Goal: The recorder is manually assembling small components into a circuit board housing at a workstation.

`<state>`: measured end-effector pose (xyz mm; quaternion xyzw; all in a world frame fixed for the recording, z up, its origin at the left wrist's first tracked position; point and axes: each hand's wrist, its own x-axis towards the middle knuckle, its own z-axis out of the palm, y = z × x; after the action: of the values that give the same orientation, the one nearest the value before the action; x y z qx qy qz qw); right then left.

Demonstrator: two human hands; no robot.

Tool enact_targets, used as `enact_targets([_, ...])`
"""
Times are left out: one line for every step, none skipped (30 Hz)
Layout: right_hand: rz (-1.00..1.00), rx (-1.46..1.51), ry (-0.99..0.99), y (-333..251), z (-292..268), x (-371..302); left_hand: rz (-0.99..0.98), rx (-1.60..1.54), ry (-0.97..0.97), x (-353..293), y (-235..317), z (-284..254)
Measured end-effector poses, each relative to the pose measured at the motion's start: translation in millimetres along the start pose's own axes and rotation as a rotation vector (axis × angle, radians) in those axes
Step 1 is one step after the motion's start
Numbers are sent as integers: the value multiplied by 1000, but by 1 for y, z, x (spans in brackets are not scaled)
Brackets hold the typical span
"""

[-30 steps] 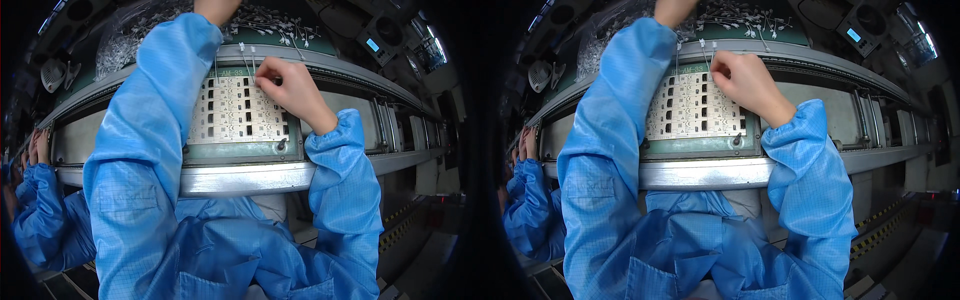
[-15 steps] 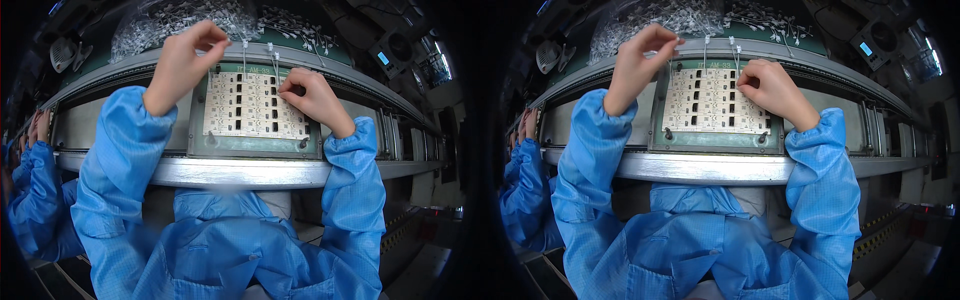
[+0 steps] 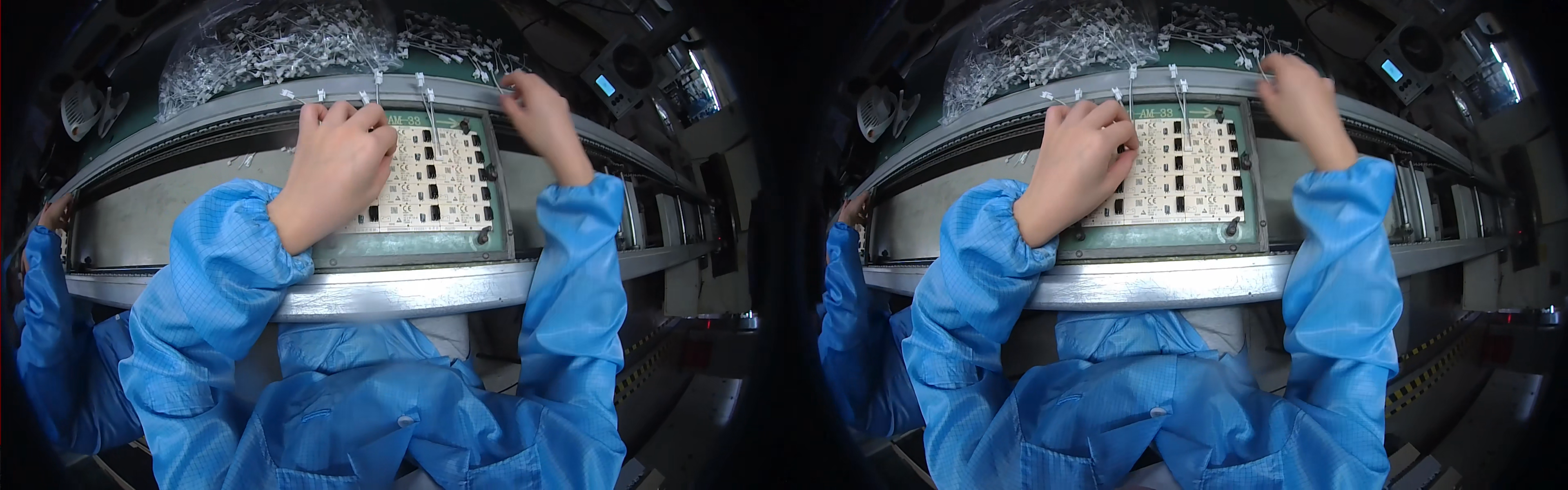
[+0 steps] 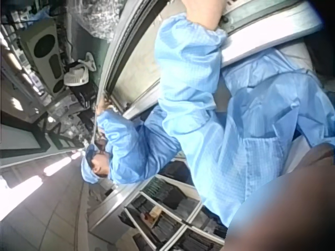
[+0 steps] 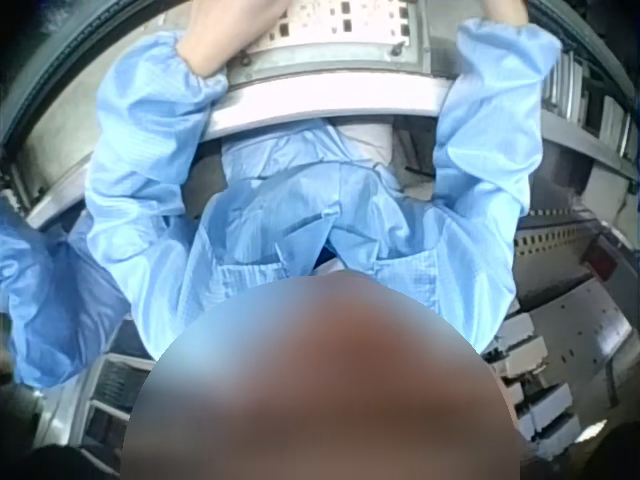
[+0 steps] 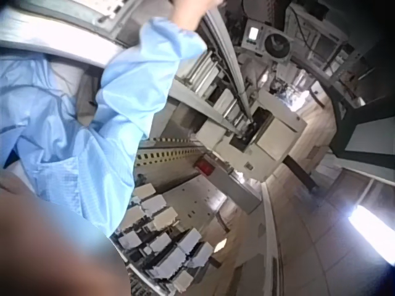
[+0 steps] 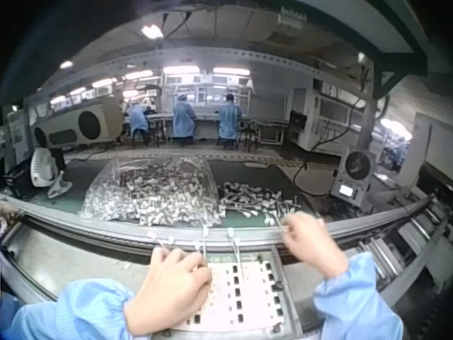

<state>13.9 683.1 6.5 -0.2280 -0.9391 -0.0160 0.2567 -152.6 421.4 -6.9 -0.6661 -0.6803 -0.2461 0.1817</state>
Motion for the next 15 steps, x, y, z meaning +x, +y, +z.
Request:
enact_targets([126,-72,-85,13,-2,-1,3,-2,-14,-1,0,2])
enact_targets([204,-64,-140,25,2,-3,-23,-15,-25,-1,-1,4])
enact_targets([166,-15,-143,35,5,-7,-46,-29,-37,-1,-1,4])
enact_targets([128,39,-144,38,9,-9,-40,-24,-47,0,0,4])
enact_targets([139,47,-142,41,13,-9,-59,-10,-55,1,1,2])
enact_targets([62,106,-98,44,16,-7,-75,3,-62,3,2,1])
enact_targets([-12,167,-52,44,20,-6,-63,5,-76,4,3,-1])
enact_targets([6,173,-48,45,23,-4,-81,36,-74,5,3,-3])
enact_targets([-53,196,-59,46,25,-2,-98,65,-71,6,4,-5])
enact_targets([-112,215,-71,47,27,-1,-83,62,-84,7,3,-6])
enact_targets([-121,201,-59,47,29,-2,-121,74,-119,9,2,-7])
enact_targets([-104,204,-56,50,29,-4,-160,87,-154,10,1,-7])
enact_targets([-146,164,-41,53,31,-2,-183,93,-188,11,1,-8])
enact_targets([-189,124,-26,56,32,-1,-176,97,-195,12,3,-8])
enact_targets([-184,175,-30,59,32,-1,-177,107,-189,13,4,-8])
